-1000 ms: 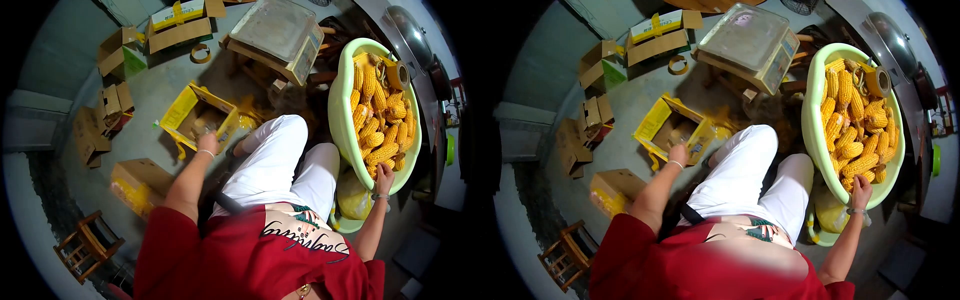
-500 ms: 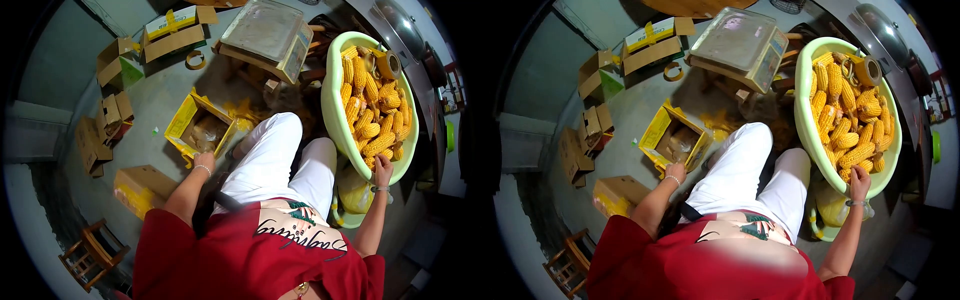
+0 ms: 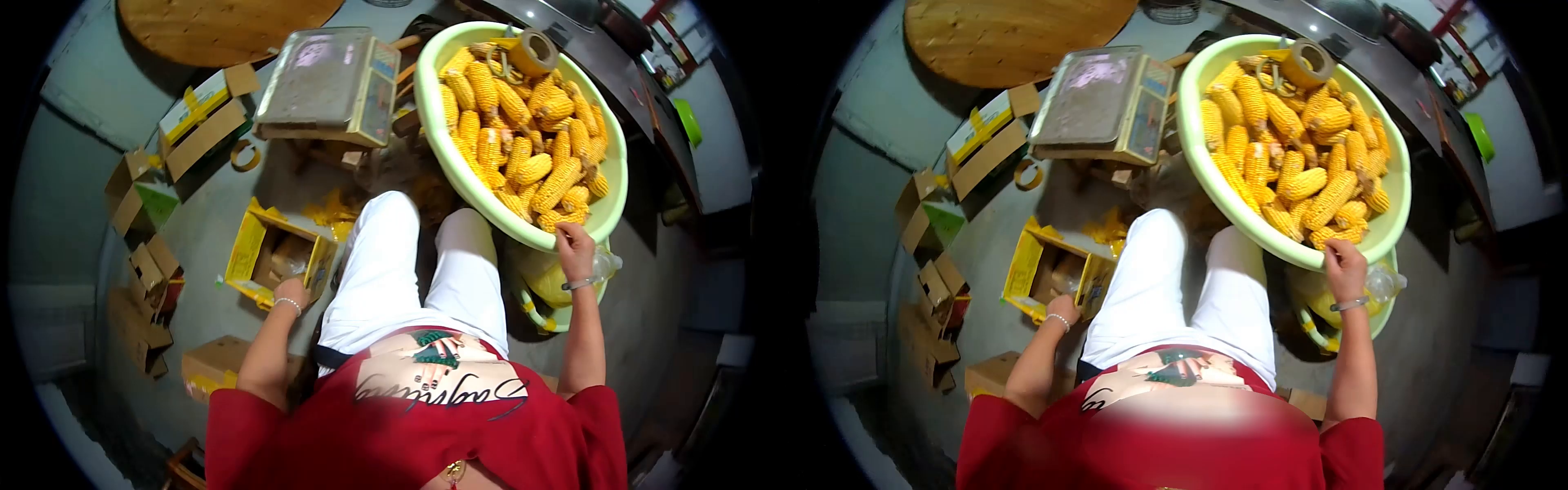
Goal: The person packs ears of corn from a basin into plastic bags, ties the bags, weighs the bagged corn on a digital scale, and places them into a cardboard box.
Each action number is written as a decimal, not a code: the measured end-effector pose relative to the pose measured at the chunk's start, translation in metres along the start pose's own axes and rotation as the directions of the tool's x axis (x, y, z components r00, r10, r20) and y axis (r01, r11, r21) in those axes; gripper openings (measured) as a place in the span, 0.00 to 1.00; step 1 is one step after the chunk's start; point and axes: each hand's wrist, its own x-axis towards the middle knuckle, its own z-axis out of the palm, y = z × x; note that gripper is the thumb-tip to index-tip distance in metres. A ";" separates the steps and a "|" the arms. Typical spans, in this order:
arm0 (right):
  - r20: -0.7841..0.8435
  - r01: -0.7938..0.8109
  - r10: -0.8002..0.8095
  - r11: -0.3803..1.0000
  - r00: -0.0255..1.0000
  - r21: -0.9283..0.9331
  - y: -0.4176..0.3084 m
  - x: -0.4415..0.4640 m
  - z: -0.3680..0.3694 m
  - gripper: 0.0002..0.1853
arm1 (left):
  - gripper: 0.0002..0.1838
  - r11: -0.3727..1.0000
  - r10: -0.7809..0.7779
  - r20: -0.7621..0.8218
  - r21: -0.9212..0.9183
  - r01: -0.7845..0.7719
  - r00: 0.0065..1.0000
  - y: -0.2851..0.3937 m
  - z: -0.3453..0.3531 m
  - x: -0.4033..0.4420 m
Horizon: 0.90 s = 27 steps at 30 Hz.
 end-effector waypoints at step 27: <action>-0.202 -0.510 0.474 0.833 0.857 -0.212 0.150 -0.128 -0.039 0.10 | 0.06 0.258 0.418 -0.153 -0.925 -0.279 0.895 0.224 -0.098 0.004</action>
